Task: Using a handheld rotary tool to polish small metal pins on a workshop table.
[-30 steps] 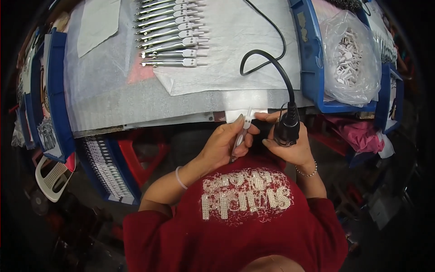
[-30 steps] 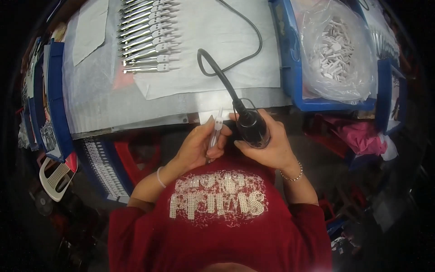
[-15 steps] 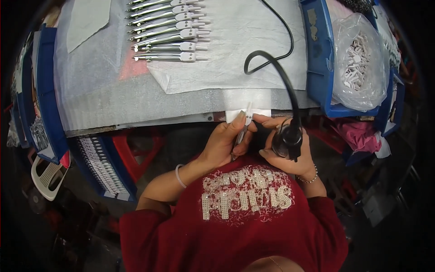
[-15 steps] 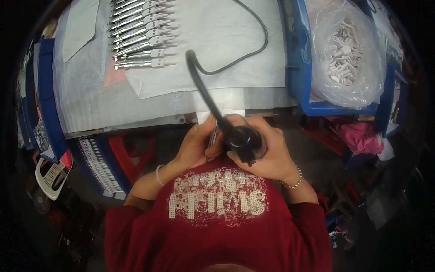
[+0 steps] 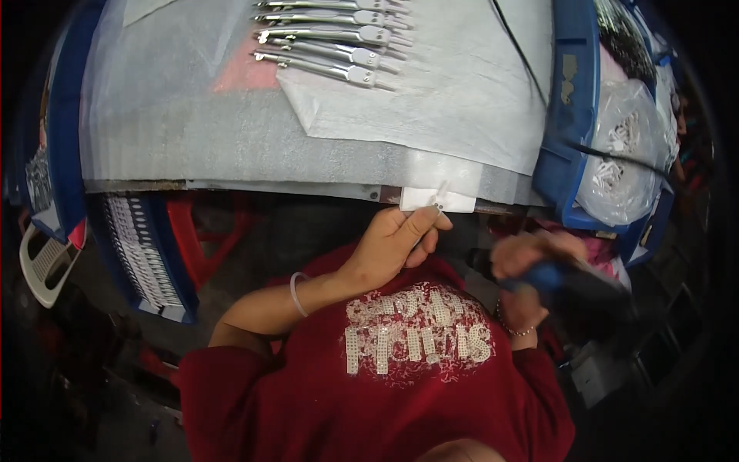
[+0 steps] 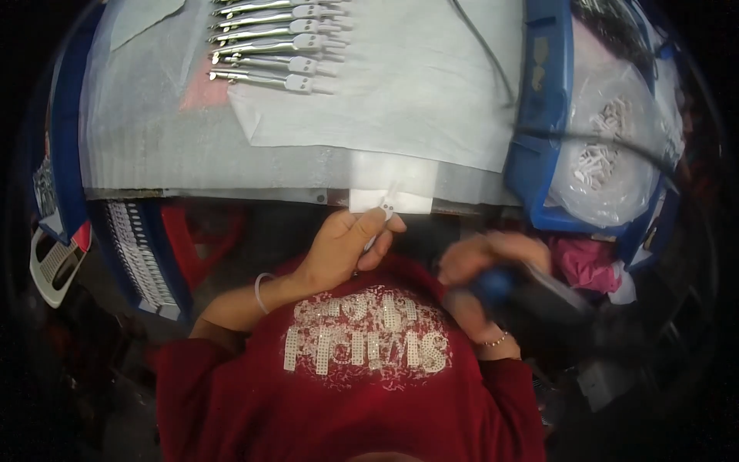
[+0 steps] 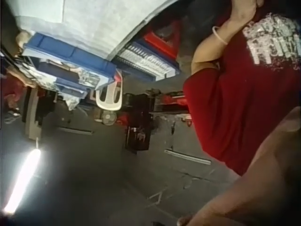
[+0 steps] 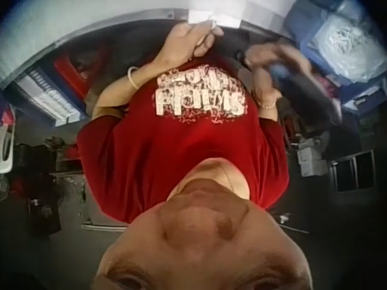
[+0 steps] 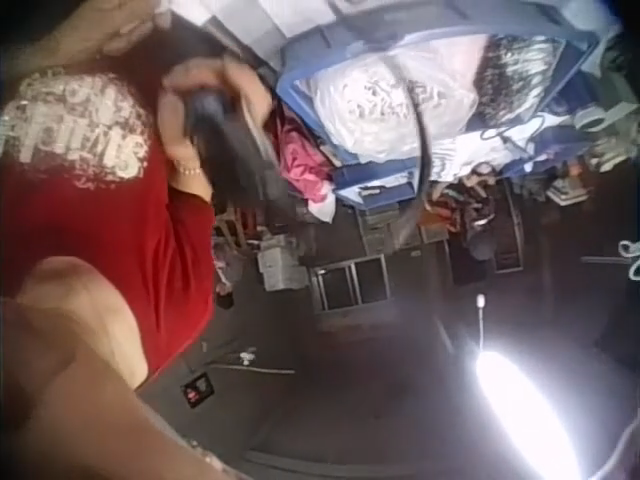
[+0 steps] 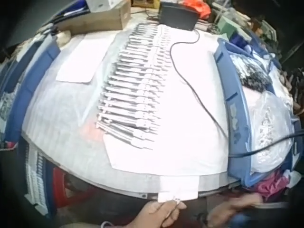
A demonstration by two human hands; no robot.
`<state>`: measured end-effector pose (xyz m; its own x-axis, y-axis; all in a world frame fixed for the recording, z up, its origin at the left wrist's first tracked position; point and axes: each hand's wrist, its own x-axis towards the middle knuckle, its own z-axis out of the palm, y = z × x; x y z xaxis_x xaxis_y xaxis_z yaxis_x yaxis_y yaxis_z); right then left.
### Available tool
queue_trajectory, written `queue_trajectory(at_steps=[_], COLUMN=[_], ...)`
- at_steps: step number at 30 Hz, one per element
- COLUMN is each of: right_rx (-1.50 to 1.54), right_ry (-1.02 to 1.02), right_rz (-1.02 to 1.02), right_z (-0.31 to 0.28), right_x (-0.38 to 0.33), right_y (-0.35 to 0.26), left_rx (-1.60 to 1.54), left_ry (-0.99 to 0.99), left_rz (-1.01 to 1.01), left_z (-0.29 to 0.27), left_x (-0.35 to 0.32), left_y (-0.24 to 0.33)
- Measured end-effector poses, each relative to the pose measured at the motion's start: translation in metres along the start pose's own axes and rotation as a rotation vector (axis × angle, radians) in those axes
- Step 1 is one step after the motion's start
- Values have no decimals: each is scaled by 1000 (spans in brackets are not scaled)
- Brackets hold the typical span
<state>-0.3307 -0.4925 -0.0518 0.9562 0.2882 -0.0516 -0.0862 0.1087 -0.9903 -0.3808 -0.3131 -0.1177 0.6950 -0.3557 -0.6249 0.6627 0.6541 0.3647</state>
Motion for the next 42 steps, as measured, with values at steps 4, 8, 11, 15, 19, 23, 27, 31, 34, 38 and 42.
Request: queue_trajectory(at_steps=[4, 8, 11, 15, 19, 23, 27, 31, 34, 38, 42], right_rx=[118, 119, 88, 41, 43, 54, 46, 38, 22, 2, -89], right_ry=[-90, -321, -373, -397, -421, -415, -423, -440, -421, -395, -414], right_rz=[-473, -564, -574, -586, -569, -557, -552, -539, -540, -555, -511], right_z=[18, 30, 41, 44, 43, 46, 46, 48, 49, 54, 53], right_x=[19, 36, 41, 45, 46, 45, 47, 48, 49, 48, 48], right_y=[-28, -25, -17, -18, -19, -21, -19, -20, -21, -19, -30], left_rx=[87, 70, 79, 83, 42, 24, 25, 37, 30, 37, 59], left_ry=[-39, -51, -62, -74, -72, -82, -90, -77, -56, -15, -54], left_rz=[19, -20, -24, -52, -61, -64, -59, -63, -54, -41, -58], left_z=[2, -4, -7, -2, -2, -2, -4, -2, 0, 0, 6], left_x=[2, 2, 3, 4, 4, 3, 4, 3, 3, 1, 0], left_y=[2, 2, 1, 5, 3, 4, 2, 3, 4, 2, 1])
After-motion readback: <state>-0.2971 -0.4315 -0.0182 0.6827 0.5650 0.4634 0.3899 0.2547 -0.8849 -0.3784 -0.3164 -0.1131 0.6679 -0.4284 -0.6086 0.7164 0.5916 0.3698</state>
